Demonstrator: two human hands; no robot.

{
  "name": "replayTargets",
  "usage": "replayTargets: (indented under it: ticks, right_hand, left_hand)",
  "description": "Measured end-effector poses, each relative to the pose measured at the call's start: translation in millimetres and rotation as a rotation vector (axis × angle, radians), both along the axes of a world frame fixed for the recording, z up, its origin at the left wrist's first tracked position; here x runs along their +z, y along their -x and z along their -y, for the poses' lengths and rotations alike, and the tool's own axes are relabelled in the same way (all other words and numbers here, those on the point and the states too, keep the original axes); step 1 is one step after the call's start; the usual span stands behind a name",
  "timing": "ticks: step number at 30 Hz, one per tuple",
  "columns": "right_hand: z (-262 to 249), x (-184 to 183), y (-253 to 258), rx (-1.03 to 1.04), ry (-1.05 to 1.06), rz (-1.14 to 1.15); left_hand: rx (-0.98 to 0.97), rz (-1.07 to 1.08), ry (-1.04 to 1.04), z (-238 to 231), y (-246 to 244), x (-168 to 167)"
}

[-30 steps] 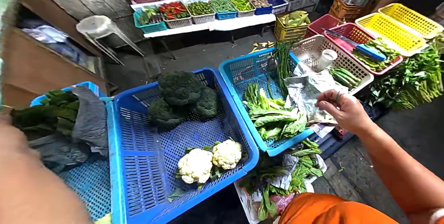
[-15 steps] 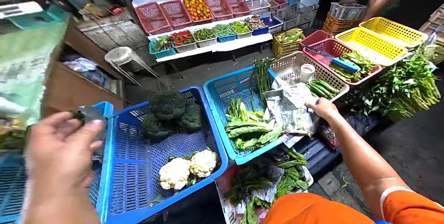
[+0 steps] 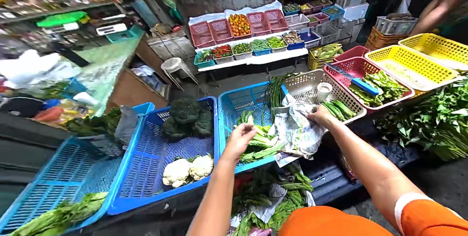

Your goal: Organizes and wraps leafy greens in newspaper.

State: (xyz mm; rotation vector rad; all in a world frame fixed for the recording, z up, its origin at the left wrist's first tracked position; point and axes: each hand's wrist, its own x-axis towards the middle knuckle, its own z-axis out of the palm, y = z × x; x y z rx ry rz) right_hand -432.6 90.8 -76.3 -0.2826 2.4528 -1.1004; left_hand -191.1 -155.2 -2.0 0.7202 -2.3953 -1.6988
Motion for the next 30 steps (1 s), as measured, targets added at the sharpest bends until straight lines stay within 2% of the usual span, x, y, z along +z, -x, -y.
replayTargets:
  ticks: [2,5,7,11,14,16,18,19,21,23,25,28,30]
  right_hand:
    - [3,2,3,0.028,0.07,-0.008]
    - [10,-14,9,0.063,0.09,-0.024]
    - [11,3,-3,0.07,0.117,0.022]
    - [6,41,-18,0.083,0.37,0.021]
    - [7,68,-12,0.063,0.511,0.012]
    - [7,81,-13,0.056,0.595,0.05]
    - [8,91,-21,0.029,0.689,0.119]
    - [8,93,-25,0.012,0.74,0.156]
    - [5,98,-34,0.043,0.881,0.219]
    - [-4,105,-42,0.163,1.001,0.185]
    - [-16,104,-42,0.228,1.062,-0.016]
    - [-30,93,-34,0.112,1.068,-0.247]
    - [-34,80,-31,-0.017,0.945,-0.264]
  left_hand:
    - [-0.023,0.029,-0.034,-21,19,-12]
    - [-0.006,0.099,-0.135,-44,46,-34]
    - [0.044,0.14,-0.203,-55,60,-46]
    - [0.095,0.087,-0.23,-73,73,-58]
    - [-0.074,-0.066,-0.001,-95,65,-48]
    - [-0.207,-0.099,0.265,-124,56,-35]
    - [-0.308,-0.041,0.56,-153,49,-29]
    - [-0.284,-0.075,0.654,-160,50,-31]
    - [-0.11,-0.228,0.686,-158,55,-39]
    - [0.052,-0.334,0.535,-138,55,-32]
    - [0.166,-0.431,0.317,-116,44,-14]
    - [0.351,-0.598,-0.128,-100,21,22]
    - [0.431,-0.66,-0.295,-97,4,42]
